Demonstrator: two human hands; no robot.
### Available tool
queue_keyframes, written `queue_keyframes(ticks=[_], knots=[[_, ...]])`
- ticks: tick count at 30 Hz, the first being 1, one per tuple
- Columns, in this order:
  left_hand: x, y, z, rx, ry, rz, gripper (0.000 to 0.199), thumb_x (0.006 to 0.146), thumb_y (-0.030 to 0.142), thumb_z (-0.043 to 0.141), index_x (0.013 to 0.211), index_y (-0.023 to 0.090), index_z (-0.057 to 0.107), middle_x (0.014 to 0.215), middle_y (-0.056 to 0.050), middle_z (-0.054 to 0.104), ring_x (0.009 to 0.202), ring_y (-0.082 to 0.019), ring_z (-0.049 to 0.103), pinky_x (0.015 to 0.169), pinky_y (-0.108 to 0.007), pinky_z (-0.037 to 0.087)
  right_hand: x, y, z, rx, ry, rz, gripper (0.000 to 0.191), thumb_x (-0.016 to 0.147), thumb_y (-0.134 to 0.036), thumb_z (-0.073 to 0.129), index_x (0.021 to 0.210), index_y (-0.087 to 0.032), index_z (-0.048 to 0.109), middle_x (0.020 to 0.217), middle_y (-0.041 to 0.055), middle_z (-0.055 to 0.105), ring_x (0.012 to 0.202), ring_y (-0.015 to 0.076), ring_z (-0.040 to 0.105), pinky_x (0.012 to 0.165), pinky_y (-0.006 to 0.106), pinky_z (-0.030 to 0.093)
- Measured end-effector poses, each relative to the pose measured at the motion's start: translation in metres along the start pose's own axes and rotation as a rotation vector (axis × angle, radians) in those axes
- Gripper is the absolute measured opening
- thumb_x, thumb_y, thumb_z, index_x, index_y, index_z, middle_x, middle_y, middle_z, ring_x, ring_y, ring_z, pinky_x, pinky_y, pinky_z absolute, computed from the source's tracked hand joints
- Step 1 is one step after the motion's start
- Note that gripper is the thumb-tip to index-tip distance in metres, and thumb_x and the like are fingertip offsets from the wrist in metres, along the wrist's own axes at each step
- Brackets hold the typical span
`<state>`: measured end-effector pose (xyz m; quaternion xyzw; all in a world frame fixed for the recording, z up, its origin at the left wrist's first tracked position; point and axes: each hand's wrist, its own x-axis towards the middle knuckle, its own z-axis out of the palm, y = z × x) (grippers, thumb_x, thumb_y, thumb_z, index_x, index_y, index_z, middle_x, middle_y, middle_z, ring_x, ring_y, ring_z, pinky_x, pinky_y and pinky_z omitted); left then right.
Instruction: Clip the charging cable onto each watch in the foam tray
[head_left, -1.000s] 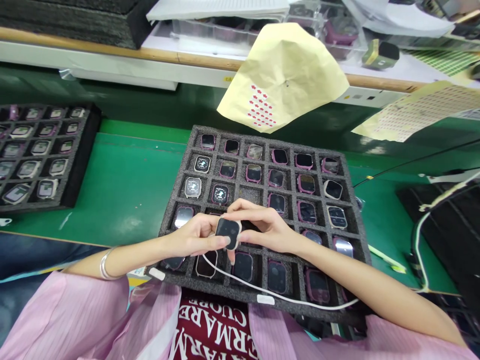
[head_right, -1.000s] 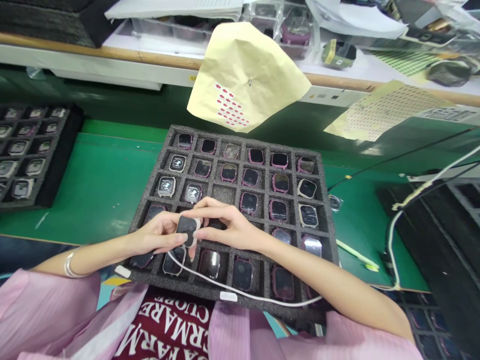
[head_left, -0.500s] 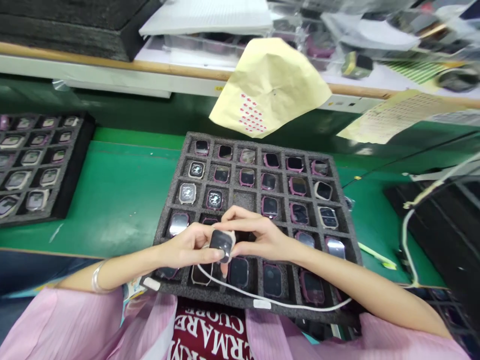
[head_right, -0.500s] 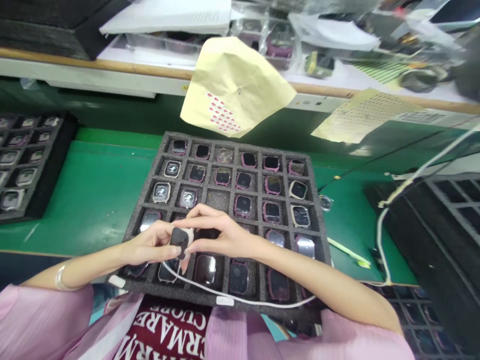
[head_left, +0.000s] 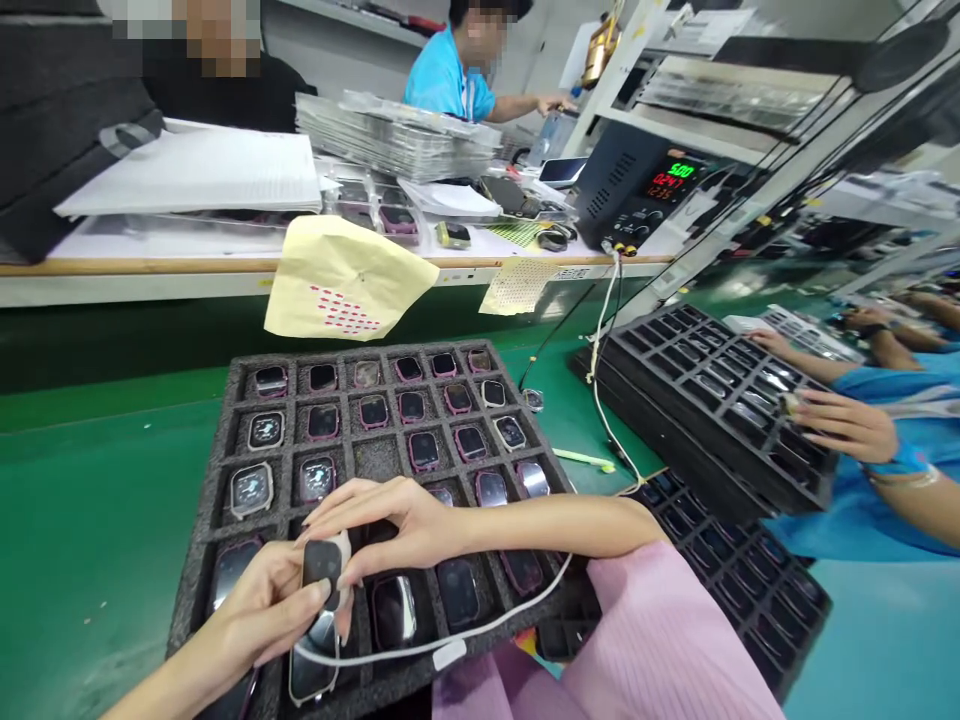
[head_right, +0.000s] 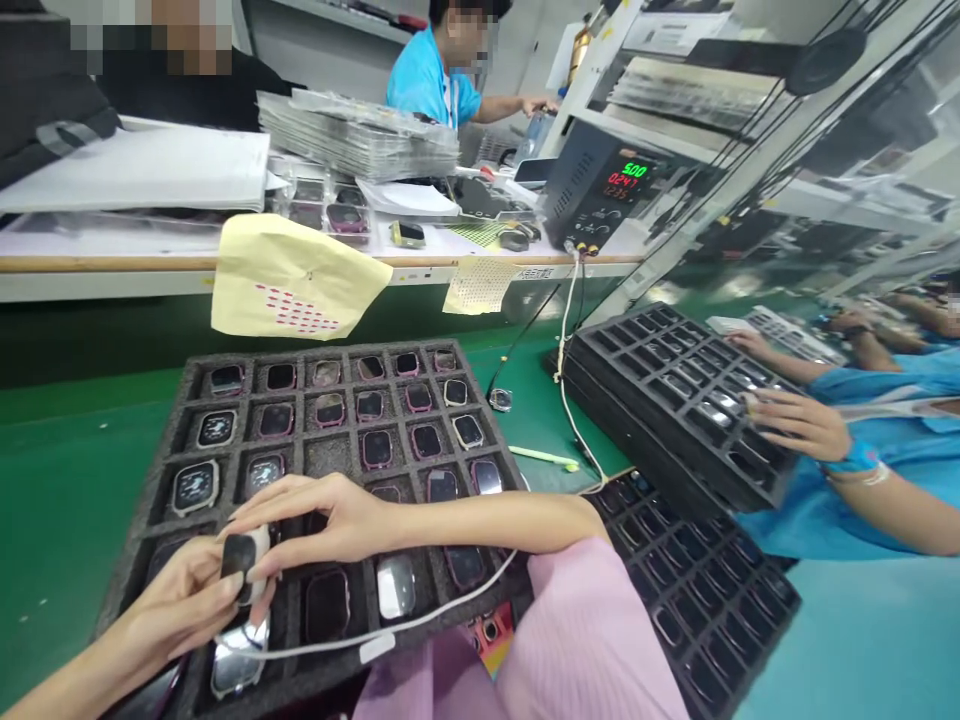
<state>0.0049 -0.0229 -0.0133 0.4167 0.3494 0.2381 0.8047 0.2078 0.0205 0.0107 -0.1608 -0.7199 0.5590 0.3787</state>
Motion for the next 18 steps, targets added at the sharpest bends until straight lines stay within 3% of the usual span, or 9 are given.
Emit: queue_keyframes(ticks=[5, 12, 18], knots=[[0.008, 0.006, -0.004, 0.047, -0.124, 0.079, 0.041, 0.079, 0.049, 0.066, 0.079, 0.008, 0.064, 0.064, -0.007, 0.064, 0.033, 0.001, 0.024, 0.034, -0.017, 0.011, 0.003, 0.001, 0.001, 0.006, 0.047, -0.063, 0.039, 0.082, -0.036, 0.071, 0.112, -0.01, 0.068, 0.105, 0.0162, 0.069, 0.108, 0.0233, 0.06, 0.095, 0.043, 0.048], [0.012, 0.014, -0.009, -0.043, -0.164, 0.146, 0.034, 0.079, 0.042, 0.068, 0.079, 0.009, 0.063, 0.066, -0.008, 0.067, 0.03, 0.0, 0.025, 0.03, -0.016, 0.014, 0.009, 0.007, -0.001, 0.02, 0.054, -0.023, 0.036, 0.081, -0.024, 0.074, 0.116, -0.02, 0.068, 0.104, 0.0125, 0.071, 0.109, 0.0253, 0.058, 0.092, 0.048, 0.048], [0.013, 0.013, -0.012, -0.095, -0.198, 0.173, 0.032, 0.079, 0.04, 0.068, 0.082, 0.009, 0.063, 0.07, -0.01, 0.07, 0.028, 0.0, 0.028, 0.029, -0.016, 0.016, 0.011, 0.004, 0.001, -0.028, 0.062, -0.003, 0.034, 0.083, -0.028, 0.072, 0.116, -0.02, 0.068, 0.101, 0.0124, 0.071, 0.108, 0.0261, 0.059, 0.089, 0.049, 0.05]])
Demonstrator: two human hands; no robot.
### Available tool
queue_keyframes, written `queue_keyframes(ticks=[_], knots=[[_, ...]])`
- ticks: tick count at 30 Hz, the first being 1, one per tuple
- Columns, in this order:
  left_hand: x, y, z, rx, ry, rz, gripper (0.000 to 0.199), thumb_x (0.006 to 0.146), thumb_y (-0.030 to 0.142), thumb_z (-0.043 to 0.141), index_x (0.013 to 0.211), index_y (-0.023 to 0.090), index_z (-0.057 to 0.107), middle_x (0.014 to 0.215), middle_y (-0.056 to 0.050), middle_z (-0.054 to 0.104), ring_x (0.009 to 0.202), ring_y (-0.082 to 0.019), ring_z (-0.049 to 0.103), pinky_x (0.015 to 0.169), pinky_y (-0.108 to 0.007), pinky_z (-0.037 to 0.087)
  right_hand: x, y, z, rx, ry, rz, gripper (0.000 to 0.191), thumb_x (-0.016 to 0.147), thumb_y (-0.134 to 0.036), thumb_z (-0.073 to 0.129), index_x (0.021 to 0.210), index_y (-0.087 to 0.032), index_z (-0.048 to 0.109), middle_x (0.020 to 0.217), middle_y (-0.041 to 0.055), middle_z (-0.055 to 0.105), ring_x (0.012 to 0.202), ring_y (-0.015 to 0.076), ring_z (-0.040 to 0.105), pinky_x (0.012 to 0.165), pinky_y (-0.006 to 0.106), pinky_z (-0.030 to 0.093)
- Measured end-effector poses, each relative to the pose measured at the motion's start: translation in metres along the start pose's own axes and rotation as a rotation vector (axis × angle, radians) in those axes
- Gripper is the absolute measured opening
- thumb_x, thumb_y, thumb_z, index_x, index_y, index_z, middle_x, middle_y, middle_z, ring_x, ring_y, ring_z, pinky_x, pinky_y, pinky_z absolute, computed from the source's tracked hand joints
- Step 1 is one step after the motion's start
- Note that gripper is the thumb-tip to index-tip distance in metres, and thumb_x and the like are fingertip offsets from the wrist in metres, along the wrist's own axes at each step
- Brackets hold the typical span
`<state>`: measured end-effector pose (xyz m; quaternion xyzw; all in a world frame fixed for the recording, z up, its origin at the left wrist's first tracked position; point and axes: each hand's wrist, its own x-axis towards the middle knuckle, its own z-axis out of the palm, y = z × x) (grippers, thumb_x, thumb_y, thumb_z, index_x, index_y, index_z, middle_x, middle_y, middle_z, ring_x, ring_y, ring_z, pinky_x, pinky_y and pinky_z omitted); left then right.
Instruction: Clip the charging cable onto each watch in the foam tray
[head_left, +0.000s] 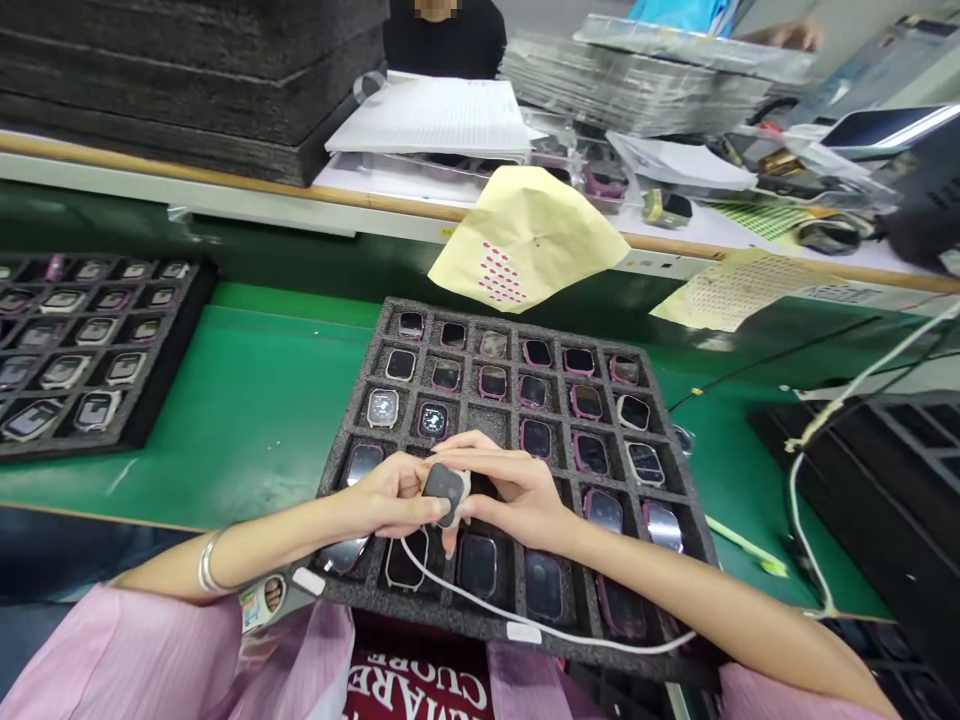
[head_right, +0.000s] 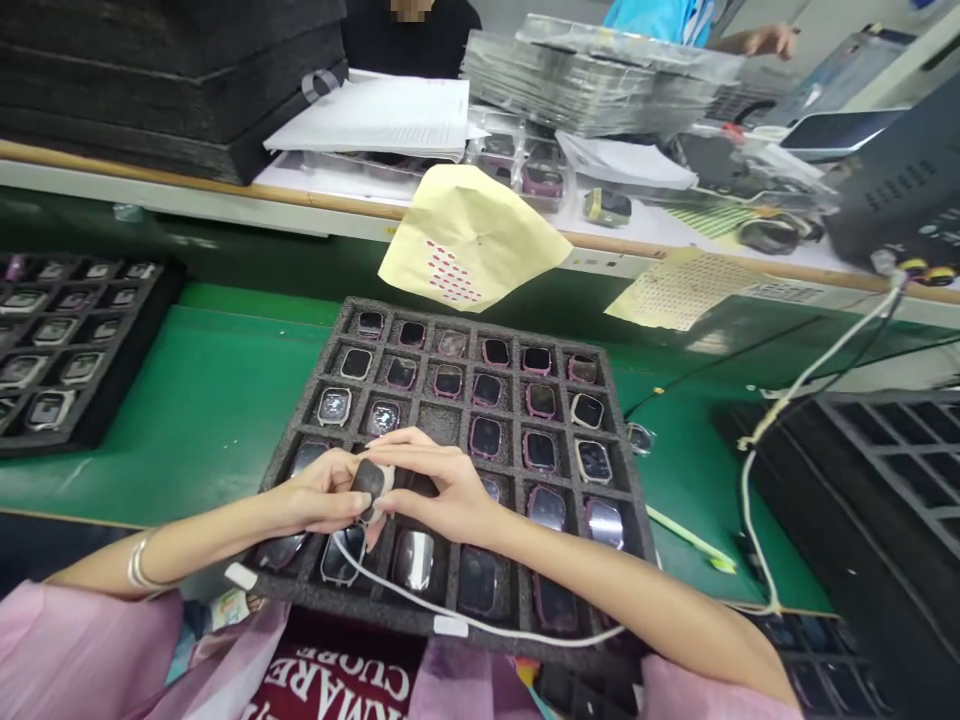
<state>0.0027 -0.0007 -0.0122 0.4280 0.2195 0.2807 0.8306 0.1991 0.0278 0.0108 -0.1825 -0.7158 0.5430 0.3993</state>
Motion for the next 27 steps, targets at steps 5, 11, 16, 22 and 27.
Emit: queue_keyframes(ticks=[5, 11, 16, 22, 27], knots=[[-0.001, 0.001, -0.001, 0.003, 0.0, -0.005, 0.033, 0.079, 0.041, 0.069, 0.081, 0.009, 0.062, 0.068, -0.009, 0.069, 0.029, 0.0, 0.027, 0.029, -0.016, 0.015, -0.002, 0.004, 0.003, -0.021, 0.005, -0.041, 0.034, 0.083, -0.027, 0.072, 0.116, -0.02, 0.068, 0.101, 0.0119, 0.071, 0.108, 0.0262, 0.059, 0.089, 0.049, 0.051], [0.002, 0.003, 0.005, 0.038, 0.101, -0.014, 0.036, 0.081, 0.045, 0.066, 0.082, 0.01, 0.058, 0.068, -0.005, 0.065, 0.03, 0.001, 0.024, 0.03, -0.017, 0.013, 0.008, 0.001, -0.01, -0.155, -0.09, -0.071, 0.032, 0.09, -0.029, 0.063, 0.12, -0.018, 0.062, 0.11, 0.0131, 0.066, 0.11, 0.0242, 0.058, 0.092, 0.046, 0.049], [0.009, 0.007, 0.021, 0.192, 0.334, -0.072, 0.039, 0.08, 0.051, 0.064, 0.09, 0.014, 0.055, 0.052, 0.008, 0.047, 0.036, -0.003, 0.029, 0.035, -0.016, 0.023, 0.009, -0.016, -0.016, -0.734, -0.228, -0.032, 0.051, 0.08, -0.041, 0.073, 0.117, -0.009, 0.059, 0.113, 0.0189, 0.059, 0.107, 0.0291, 0.056, 0.091, 0.045, 0.048], [0.025, 0.016, 0.04, 0.404, 0.217, -0.097, 0.034, 0.078, 0.039, 0.07, 0.1, 0.015, 0.062, 0.099, -0.005, 0.066, 0.09, -0.018, 0.058, 0.076, -0.025, 0.047, -0.014, -0.051, -0.027, -1.074, -0.203, -0.101, 0.037, 0.088, -0.035, 0.062, 0.114, -0.008, 0.058, 0.107, 0.017, 0.061, 0.103, 0.0279, 0.055, 0.09, 0.045, 0.045], [0.037, 0.017, 0.05, 0.368, 0.221, -0.321, 0.037, 0.079, 0.047, 0.066, 0.097, 0.016, 0.059, 0.082, -0.001, 0.063, 0.042, -0.002, 0.031, 0.038, -0.017, 0.02, -0.061, -0.08, -0.113, -1.111, 0.301, 0.048, 0.041, 0.081, -0.042, 0.071, 0.112, -0.019, 0.06, 0.105, 0.0094, 0.061, 0.097, 0.0246, 0.058, 0.086, 0.04, 0.048]])
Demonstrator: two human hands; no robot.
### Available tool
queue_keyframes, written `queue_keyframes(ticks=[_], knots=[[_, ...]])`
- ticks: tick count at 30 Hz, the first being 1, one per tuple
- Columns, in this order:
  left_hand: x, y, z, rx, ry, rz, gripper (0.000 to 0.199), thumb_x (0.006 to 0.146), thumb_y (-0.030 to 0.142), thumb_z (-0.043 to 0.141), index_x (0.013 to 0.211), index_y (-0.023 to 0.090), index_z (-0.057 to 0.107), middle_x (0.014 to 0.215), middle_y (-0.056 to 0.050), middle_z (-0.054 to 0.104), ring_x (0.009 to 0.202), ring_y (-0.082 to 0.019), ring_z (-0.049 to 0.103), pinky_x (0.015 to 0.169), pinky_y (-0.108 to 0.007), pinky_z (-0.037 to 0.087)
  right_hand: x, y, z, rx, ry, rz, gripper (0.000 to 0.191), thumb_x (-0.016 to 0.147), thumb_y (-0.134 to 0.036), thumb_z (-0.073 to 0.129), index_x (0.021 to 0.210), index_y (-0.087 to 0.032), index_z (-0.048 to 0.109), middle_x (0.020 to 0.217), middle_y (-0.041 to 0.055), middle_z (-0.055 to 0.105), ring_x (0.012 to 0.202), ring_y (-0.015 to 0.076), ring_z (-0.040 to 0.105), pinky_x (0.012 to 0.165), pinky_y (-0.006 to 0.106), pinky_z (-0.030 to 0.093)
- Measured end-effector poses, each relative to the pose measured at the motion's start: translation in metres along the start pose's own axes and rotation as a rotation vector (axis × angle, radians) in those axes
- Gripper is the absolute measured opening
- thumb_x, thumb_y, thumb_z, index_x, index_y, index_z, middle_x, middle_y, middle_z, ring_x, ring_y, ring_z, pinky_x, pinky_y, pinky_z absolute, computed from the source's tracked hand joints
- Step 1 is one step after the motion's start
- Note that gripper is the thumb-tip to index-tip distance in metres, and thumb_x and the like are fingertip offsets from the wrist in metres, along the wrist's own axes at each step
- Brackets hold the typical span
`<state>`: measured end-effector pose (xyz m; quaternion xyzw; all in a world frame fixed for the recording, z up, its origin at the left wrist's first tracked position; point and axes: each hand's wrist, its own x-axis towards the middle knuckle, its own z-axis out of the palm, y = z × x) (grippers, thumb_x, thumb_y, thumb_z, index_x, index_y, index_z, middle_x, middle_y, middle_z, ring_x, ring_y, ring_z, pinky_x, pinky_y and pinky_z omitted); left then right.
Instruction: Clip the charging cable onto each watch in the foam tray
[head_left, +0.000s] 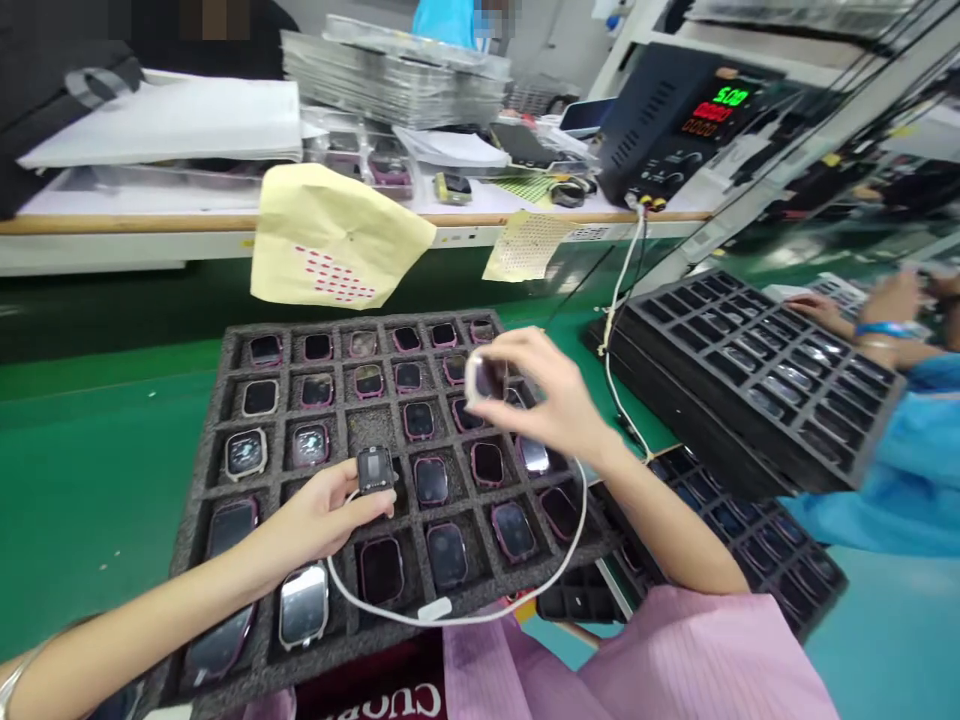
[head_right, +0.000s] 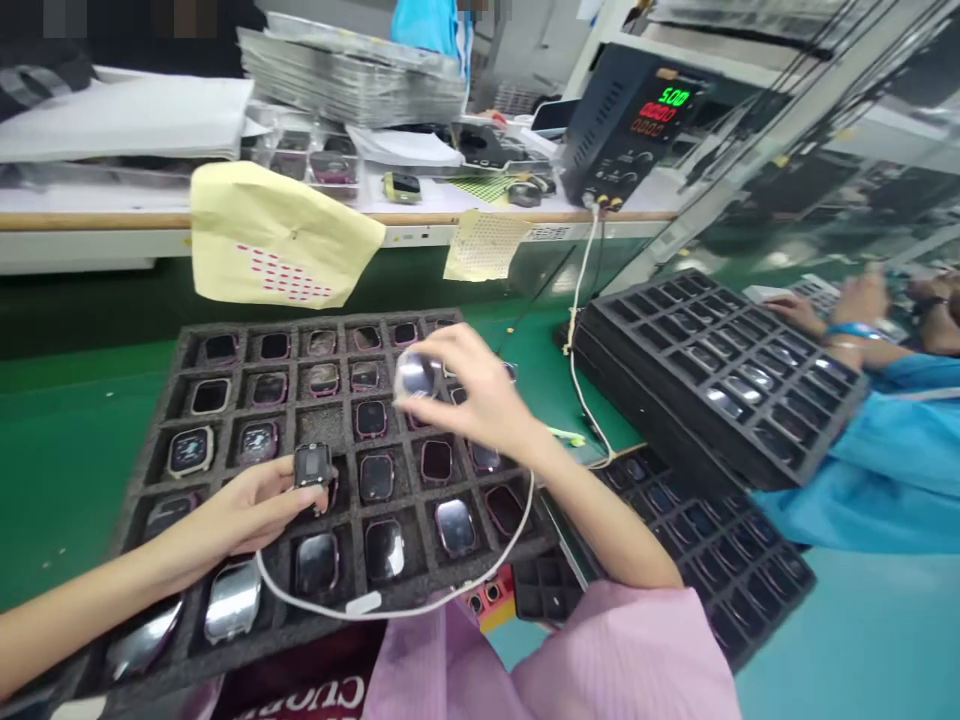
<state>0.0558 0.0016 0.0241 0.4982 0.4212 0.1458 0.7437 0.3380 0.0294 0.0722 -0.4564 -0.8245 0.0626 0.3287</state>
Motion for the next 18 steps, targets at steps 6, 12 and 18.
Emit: queue_keyframes(ticks=[6, 12, 18], knots=[[0.012, -0.016, 0.002, 0.014, 0.022, 0.006, 0.042, 0.076, 0.052, 0.067, 0.095, 0.015, 0.058, 0.084, -0.003, 0.063, 0.037, 0.001, 0.021, 0.034, -0.019, 0.01, -0.086, 0.129, -0.023, -0.35, 0.049, 0.412, 0.041, 0.079, -0.053, 0.066, 0.092, -0.014, 0.066, 0.084, 0.0108, 0.063, 0.081, 0.0274, 0.06, 0.073, 0.043, 0.05], [0.012, -0.005, 0.006, 0.025, 0.032, -0.018, 0.044, 0.074, 0.046, 0.071, 0.102, 0.014, 0.058, 0.085, -0.003, 0.064, 0.037, 0.0, 0.024, 0.033, -0.019, 0.012, -0.132, 0.148, -0.014, -0.34, -0.022, 0.399, 0.042, 0.076, -0.056, 0.067, 0.083, -0.015, 0.068, 0.074, 0.0115, 0.063, 0.07, 0.0267, 0.06, 0.064, 0.038, 0.049], [0.02, 0.011, 0.012, 0.016, 0.008, -0.038, 0.034, 0.078, 0.038, 0.067, 0.098, 0.014, 0.056, 0.091, -0.003, 0.063, 0.038, 0.001, 0.027, 0.034, -0.017, 0.019, -0.058, 0.075, -0.014, -0.272, 0.01, 0.221, 0.023, 0.092, -0.038, 0.056, 0.101, -0.02, 0.067, 0.093, 0.01, 0.061, 0.091, 0.0278, 0.058, 0.082, 0.043, 0.046]])
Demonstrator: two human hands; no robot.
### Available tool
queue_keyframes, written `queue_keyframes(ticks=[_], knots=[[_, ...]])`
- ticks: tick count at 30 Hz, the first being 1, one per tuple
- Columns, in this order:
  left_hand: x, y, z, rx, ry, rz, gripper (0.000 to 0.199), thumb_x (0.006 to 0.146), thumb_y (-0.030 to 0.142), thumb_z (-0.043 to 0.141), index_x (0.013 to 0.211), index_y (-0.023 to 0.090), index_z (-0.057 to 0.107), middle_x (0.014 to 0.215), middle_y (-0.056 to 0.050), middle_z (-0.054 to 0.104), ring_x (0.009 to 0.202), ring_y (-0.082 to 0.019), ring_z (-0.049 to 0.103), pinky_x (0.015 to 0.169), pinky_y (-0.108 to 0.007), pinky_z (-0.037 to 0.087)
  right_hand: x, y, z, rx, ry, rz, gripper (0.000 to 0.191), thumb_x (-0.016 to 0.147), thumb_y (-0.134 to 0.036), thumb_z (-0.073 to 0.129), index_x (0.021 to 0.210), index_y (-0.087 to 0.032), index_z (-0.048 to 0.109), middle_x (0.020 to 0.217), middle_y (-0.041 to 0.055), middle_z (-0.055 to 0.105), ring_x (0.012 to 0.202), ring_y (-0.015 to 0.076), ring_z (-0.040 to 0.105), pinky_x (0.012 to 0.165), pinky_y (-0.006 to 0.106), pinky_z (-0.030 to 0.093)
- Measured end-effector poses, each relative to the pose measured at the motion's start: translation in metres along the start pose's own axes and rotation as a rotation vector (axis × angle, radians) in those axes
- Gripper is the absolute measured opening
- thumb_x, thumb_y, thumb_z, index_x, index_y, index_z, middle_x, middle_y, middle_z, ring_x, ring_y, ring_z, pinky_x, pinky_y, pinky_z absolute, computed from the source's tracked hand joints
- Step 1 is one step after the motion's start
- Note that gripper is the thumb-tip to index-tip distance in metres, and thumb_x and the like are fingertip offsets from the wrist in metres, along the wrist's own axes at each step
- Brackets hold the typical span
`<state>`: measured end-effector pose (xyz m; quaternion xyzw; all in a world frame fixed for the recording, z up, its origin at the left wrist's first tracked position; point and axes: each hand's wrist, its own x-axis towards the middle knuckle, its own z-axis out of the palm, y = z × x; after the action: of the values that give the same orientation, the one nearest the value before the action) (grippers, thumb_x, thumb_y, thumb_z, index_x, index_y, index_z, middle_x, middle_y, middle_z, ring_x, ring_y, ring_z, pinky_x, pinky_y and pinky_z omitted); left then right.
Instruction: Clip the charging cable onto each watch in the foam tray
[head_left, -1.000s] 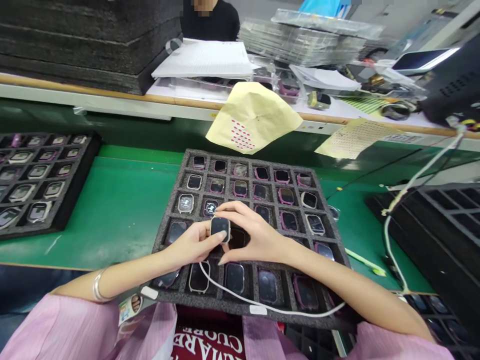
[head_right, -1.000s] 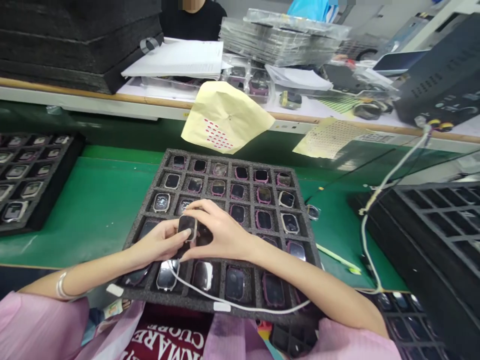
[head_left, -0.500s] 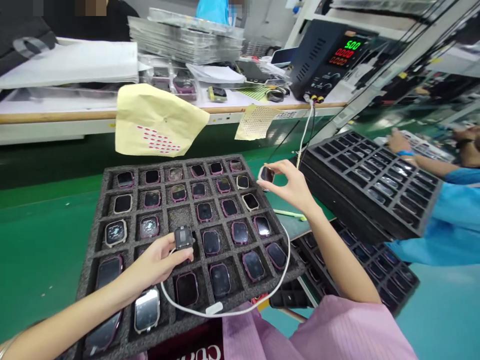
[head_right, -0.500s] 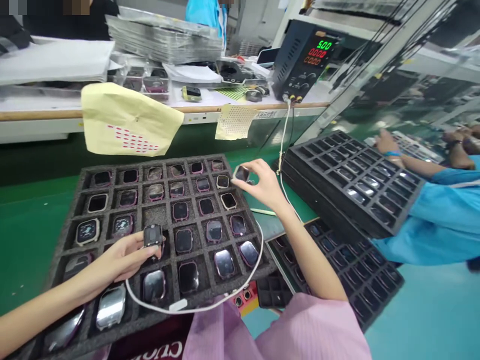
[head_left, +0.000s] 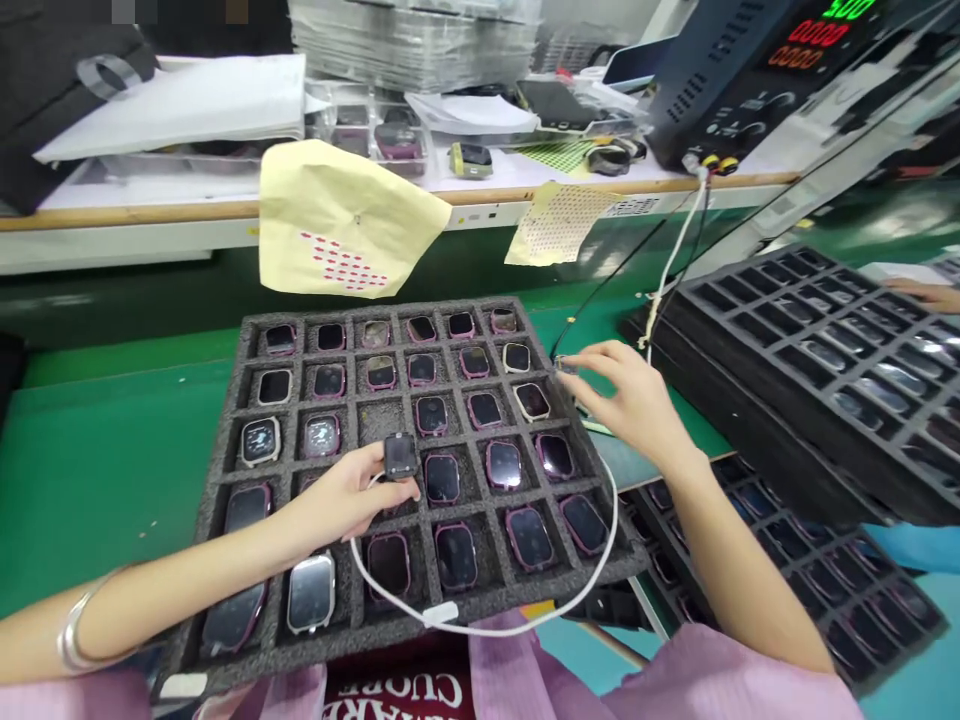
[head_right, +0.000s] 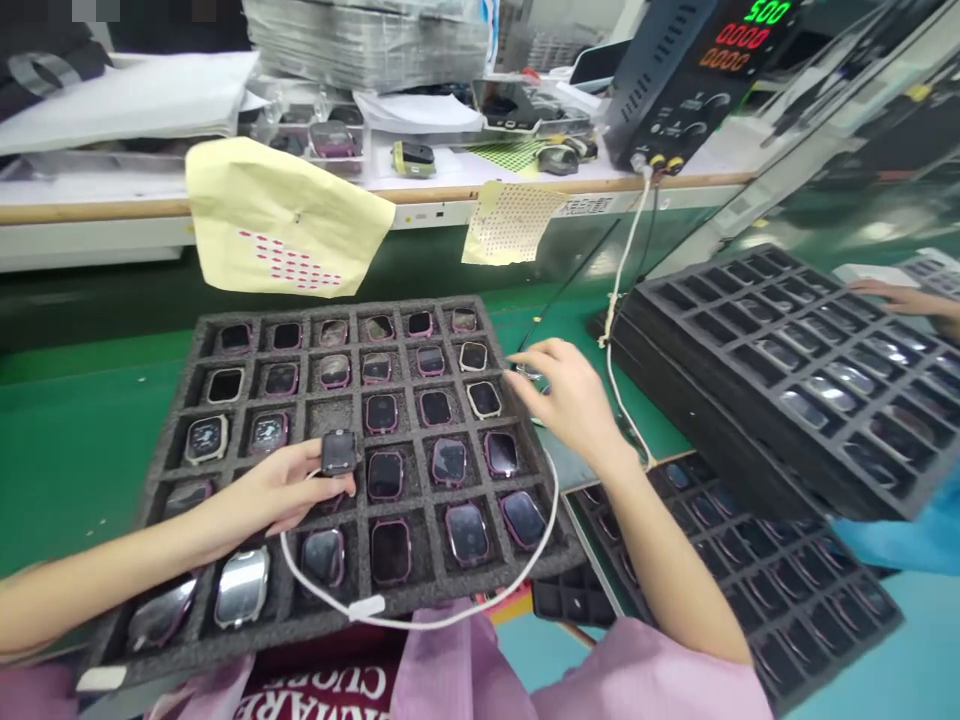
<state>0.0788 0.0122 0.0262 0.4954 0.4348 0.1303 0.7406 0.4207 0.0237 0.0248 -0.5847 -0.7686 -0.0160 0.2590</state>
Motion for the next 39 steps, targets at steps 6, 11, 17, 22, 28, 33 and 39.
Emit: queue_keyframes(ticks=[6, 11, 17, 22, 28, 33, 39], knots=[[0.015, 0.002, 0.0, -0.044, 0.024, 0.076, 0.033, 0.079, 0.031, 0.064, 0.105, 0.013, 0.053, 0.09, -0.003, 0.063, 0.038, 0.001, 0.03, 0.034, -0.016, 0.022, 0.053, -0.101, 0.046, -0.068, -0.456, -0.43, 0.031, 0.079, -0.035, 0.074, 0.096, -0.01, 0.067, 0.1, 0.0142, 0.059, 0.09, 0.028, 0.056, 0.076, 0.04, 0.047], [0.018, -0.007, -0.008, -0.039, -0.038, 0.148, 0.033, 0.078, 0.03, 0.066, 0.104, 0.013, 0.054, 0.099, -0.005, 0.064, 0.041, 0.0, 0.036, 0.034, -0.016, 0.027, 0.059, -0.1, 0.06, -0.043, -0.478, -0.38, 0.035, 0.073, -0.037, 0.078, 0.093, -0.011, 0.065, 0.102, 0.0139, 0.059, 0.091, 0.0286, 0.057, 0.076, 0.041, 0.048], [0.019, -0.007, -0.013, -0.111, -0.089, 0.162, 0.039, 0.074, 0.028, 0.072, 0.107, 0.013, 0.057, 0.098, -0.005, 0.064, 0.043, 0.0, 0.038, 0.035, -0.015, 0.029, 0.05, -0.103, 0.031, 0.459, -0.321, -0.297, 0.031, 0.079, -0.028, 0.073, 0.104, -0.017, 0.058, 0.109, 0.0099, 0.061, 0.102, 0.0239, 0.059, 0.089, 0.038, 0.047], [0.02, -0.011, -0.012, -0.104, -0.07, 0.173, 0.045, 0.073, 0.038, 0.074, 0.107, 0.012, 0.056, 0.089, -0.002, 0.061, 0.042, -0.001, 0.039, 0.034, -0.015, 0.031, 0.04, -0.122, 0.04, 0.386, -0.393, -0.409, 0.035, 0.08, -0.026, 0.071, 0.11, -0.017, 0.056, 0.11, 0.0097, 0.065, 0.103, 0.026, 0.06, 0.089, 0.041, 0.045], [0.023, -0.02, -0.009, -0.089, 0.034, 0.229, 0.042, 0.081, 0.046, 0.063, 0.105, 0.012, 0.057, 0.08, -0.001, 0.06, 0.032, 0.0, 0.037, 0.03, -0.017, 0.027, 0.037, -0.128, 0.057, 0.267, -0.381, -0.464, 0.031, 0.084, -0.028, 0.066, 0.11, -0.013, 0.057, 0.106, 0.0127, 0.067, 0.097, 0.0277, 0.062, 0.084, 0.043, 0.048], [0.021, -0.018, -0.008, -0.153, 0.058, 0.258, 0.037, 0.078, 0.04, 0.069, 0.1, 0.012, 0.059, 0.07, 0.003, 0.055, 0.037, -0.001, 0.033, 0.033, -0.016, 0.025, 0.022, -0.126, 0.066, 0.344, -0.224, -0.517, 0.04, 0.091, -0.026, 0.059, 0.126, -0.01, 0.049, 0.115, 0.0173, 0.063, 0.105, 0.0278, 0.059, 0.087, 0.043, 0.049], [0.018, -0.016, -0.01, -0.151, -0.007, 0.212, 0.036, 0.079, 0.044, 0.067, 0.094, 0.013, 0.058, 0.056, 0.008, 0.044, 0.037, -0.002, 0.029, 0.034, -0.016, 0.023, 0.015, -0.121, 0.074, 0.561, -0.268, -0.455, 0.051, 0.091, -0.028, 0.061, 0.137, -0.019, 0.042, 0.112, 0.0126, 0.062, 0.099, 0.0235, 0.06, 0.083, 0.039, 0.052]])
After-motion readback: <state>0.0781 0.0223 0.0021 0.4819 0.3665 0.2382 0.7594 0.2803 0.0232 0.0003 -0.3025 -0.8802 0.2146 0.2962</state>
